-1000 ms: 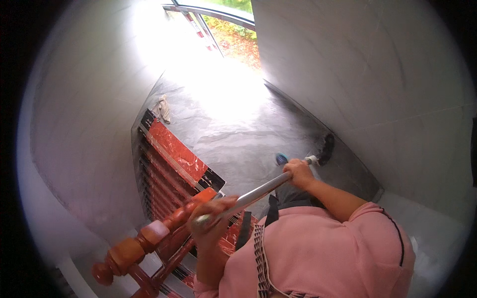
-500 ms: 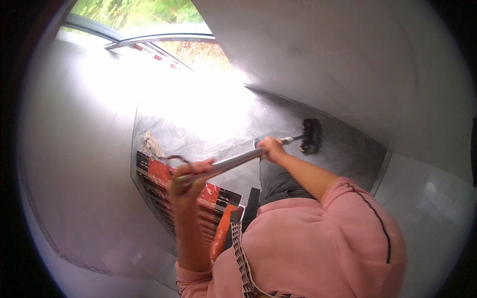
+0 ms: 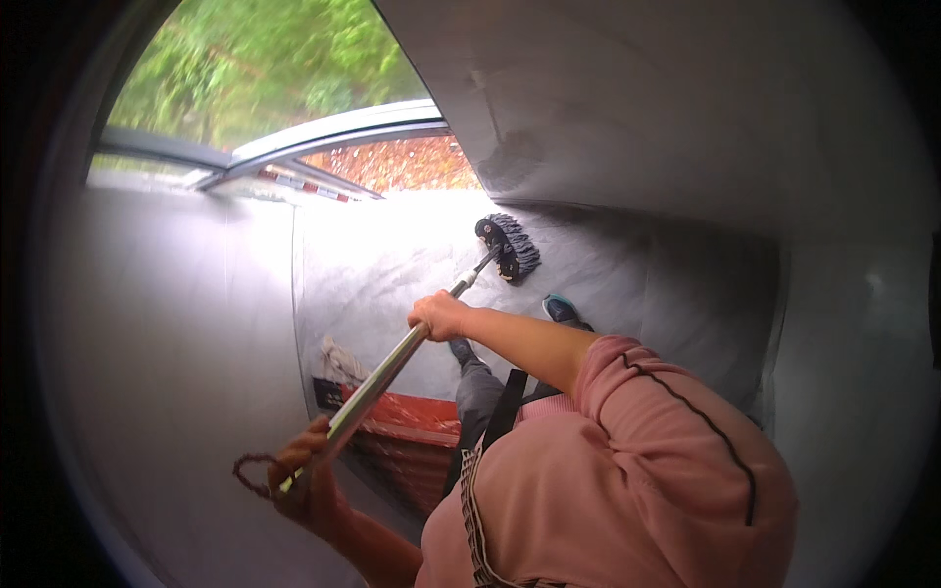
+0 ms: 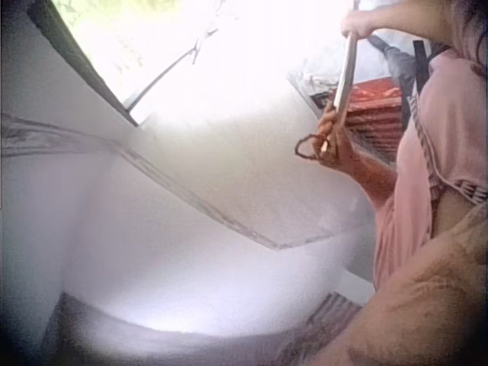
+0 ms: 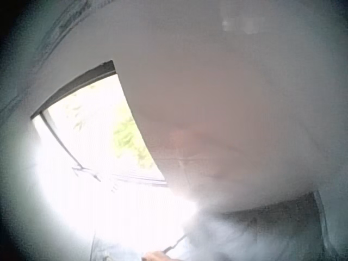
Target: The person mops a tiled floor and a red marble staircase using a long-handled mop. They move the mop back and forth across the landing and then descend the stairs while continuing to mop each step.
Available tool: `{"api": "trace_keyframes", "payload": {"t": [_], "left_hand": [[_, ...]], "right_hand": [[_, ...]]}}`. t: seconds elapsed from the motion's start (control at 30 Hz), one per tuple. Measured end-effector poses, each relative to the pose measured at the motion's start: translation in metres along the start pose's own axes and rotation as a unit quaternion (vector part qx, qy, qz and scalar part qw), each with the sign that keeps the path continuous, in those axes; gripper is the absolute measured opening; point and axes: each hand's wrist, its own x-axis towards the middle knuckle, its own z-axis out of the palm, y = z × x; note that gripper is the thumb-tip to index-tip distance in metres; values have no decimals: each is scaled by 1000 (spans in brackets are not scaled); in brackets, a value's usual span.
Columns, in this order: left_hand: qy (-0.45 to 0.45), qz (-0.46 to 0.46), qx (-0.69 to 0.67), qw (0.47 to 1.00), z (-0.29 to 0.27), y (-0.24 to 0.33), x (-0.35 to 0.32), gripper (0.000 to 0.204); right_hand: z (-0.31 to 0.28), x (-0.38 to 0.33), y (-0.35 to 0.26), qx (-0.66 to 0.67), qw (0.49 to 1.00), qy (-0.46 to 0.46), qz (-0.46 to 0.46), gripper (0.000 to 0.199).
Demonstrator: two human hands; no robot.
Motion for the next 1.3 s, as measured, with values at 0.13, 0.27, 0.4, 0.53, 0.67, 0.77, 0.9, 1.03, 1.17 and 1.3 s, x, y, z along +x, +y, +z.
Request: {"api": "trace_keyframes", "payload": {"t": [0.13,0.27,0.4,0.53,0.67,0.77,0.9,1.03,1.17,1.3], "left_hand": [[-119,79,-51,988,-85,-26,84,24],[-219,16,-143,965,-104,-62,118,23],[-306,-17,-50,951,-116,-160,139,19],[-460,-170,-291,822,-15,-170,119,14],[-388,-78,-198,897,2,-174,102,13],[-269,-88,-169,944,-28,-175,111,13],[-166,-61,-115,978,-75,-144,108,16],[-68,-6,-23,997,-99,-134,93,21],[-67,-46,159,984,-145,-119,65,19],[-57,-52,102,992,-166,-81,57,10]], "right_hand": [[-8,45,-46,11,998,33,46,8],[-12,25,-56,3,989,82,121,9],[-3,16,-11,-62,968,127,206,6],[1,-31,67,-119,928,28,353,10],[0,-14,108,-90,942,-4,322,12],[-2,45,93,-69,965,-64,244,14],[18,108,46,-50,979,-138,142,21],[37,127,14,-12,977,-185,102,25],[50,130,-22,-27,963,-267,34,30],[67,127,-61,-14,964,-265,9,25]]}}
